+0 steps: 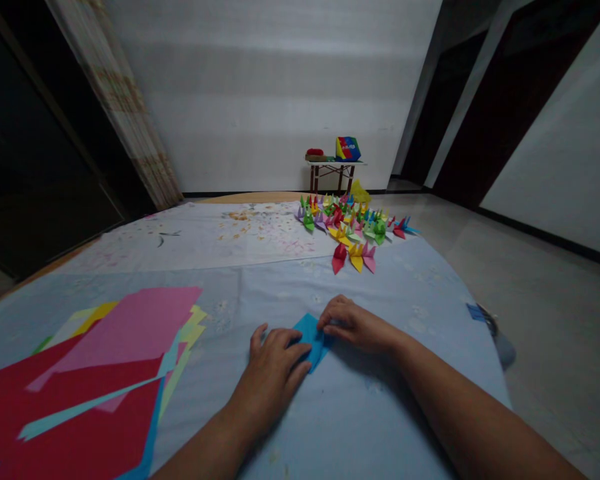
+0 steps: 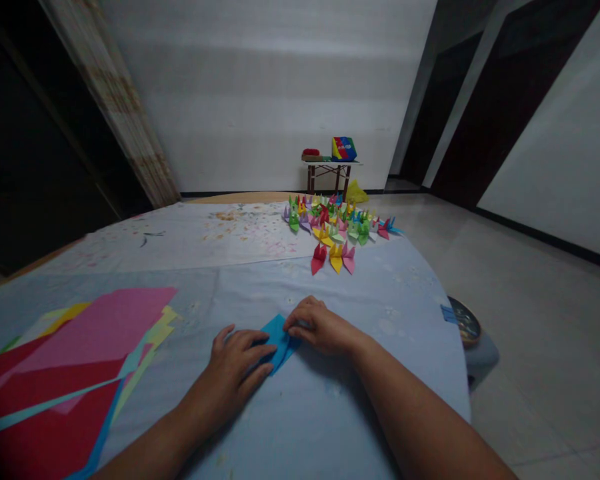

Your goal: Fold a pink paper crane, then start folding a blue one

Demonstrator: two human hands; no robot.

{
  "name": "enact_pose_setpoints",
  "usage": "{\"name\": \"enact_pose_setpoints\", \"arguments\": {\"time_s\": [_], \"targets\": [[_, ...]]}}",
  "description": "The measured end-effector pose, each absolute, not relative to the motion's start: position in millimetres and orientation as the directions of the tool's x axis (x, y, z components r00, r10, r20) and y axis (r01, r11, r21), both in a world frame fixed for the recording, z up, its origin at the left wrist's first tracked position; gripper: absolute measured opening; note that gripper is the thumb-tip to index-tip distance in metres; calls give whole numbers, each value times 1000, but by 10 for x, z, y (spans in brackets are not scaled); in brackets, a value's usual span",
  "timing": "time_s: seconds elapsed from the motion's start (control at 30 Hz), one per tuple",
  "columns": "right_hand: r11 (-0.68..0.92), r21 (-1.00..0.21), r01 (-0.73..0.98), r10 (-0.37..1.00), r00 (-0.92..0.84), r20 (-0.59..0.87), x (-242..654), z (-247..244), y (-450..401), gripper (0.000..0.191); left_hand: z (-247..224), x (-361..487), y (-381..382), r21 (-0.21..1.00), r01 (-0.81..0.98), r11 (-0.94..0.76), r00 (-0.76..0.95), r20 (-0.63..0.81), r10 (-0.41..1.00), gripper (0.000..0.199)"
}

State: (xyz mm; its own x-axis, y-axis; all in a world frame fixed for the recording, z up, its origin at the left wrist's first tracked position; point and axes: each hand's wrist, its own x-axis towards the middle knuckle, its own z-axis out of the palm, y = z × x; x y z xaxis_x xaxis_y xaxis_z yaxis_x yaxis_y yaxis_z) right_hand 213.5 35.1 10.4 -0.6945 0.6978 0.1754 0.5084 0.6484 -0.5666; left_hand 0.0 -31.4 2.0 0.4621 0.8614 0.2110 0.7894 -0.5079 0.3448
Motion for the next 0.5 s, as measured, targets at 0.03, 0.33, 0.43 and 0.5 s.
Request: {"name": "enact_pose_setpoints", "arguments": {"time_s": [0.03,0.33,0.43,0.5], "targets": [[640,-573,511,704,-689,172,2124,88,362,15,20,3,-315,345,792,-504,457,213,864,23],[564,-614,552,768,-625,143,2007,-9,412,15,49,20,-314,419,771,-480,441,194,876,14],[560,-613,558,775,-615,147,1969,-14,409,13,63,22,-315,449,748,-488,461,177,870,10],[560,-608,563,781,-604,159,1949,-13,405,13,67,22,-317,461,739,-492,466,179,867,11]]}}
